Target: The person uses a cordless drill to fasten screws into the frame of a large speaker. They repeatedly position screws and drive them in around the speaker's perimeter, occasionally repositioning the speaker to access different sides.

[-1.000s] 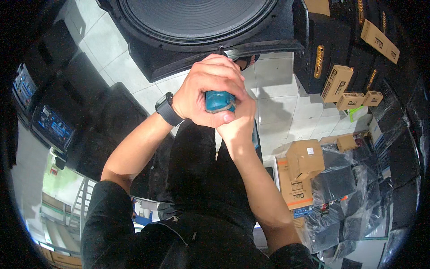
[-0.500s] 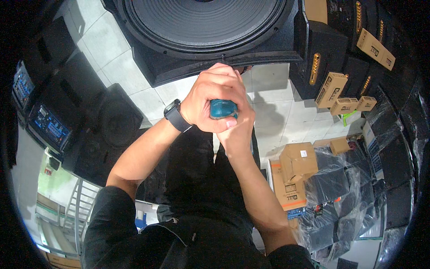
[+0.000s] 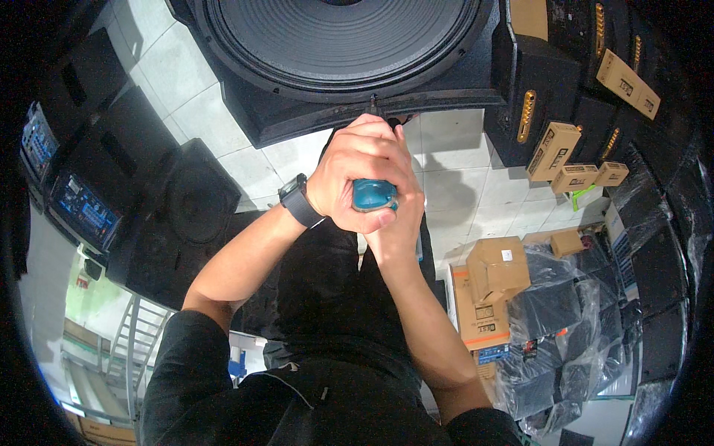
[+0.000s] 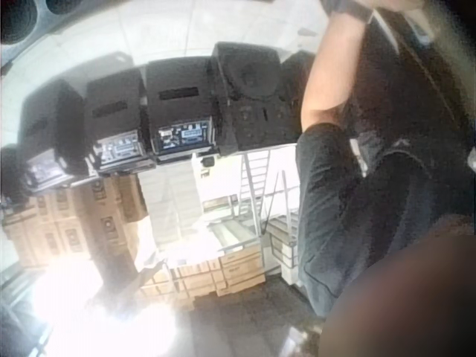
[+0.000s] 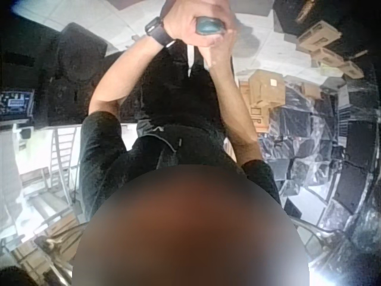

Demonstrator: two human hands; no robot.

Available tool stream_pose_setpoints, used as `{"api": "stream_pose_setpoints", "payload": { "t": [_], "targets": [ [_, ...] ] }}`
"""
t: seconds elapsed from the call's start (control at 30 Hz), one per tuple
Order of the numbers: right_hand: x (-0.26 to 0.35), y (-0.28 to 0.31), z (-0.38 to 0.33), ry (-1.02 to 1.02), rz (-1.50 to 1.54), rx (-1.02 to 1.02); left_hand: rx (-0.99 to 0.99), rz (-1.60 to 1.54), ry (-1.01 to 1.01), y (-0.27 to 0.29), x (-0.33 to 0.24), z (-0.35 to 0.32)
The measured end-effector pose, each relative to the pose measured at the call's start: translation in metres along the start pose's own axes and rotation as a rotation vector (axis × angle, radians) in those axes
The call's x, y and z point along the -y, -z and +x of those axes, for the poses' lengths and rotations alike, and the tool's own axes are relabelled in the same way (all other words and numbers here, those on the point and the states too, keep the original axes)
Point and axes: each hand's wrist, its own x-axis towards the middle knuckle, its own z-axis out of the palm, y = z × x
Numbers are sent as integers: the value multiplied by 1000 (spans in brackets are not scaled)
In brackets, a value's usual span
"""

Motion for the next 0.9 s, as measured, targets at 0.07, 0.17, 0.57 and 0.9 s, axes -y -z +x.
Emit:
{"api": "stream_pose_setpoints", "payload": {
  "t": [0.07,0.17,0.57,0.9],
  "targets": [
    [0,1,1,-24,19,18,-9,6,-4,-1,0,1],
    [0,5,-1,-103,23,72,0,6,-6,0,-1,2],
    [14,0,0,59,-54,-74,-205,9,209,21,22,-2],
    [13,-3,3,10,8,-46,705,1106,41,74,120,4]
  ]
}}
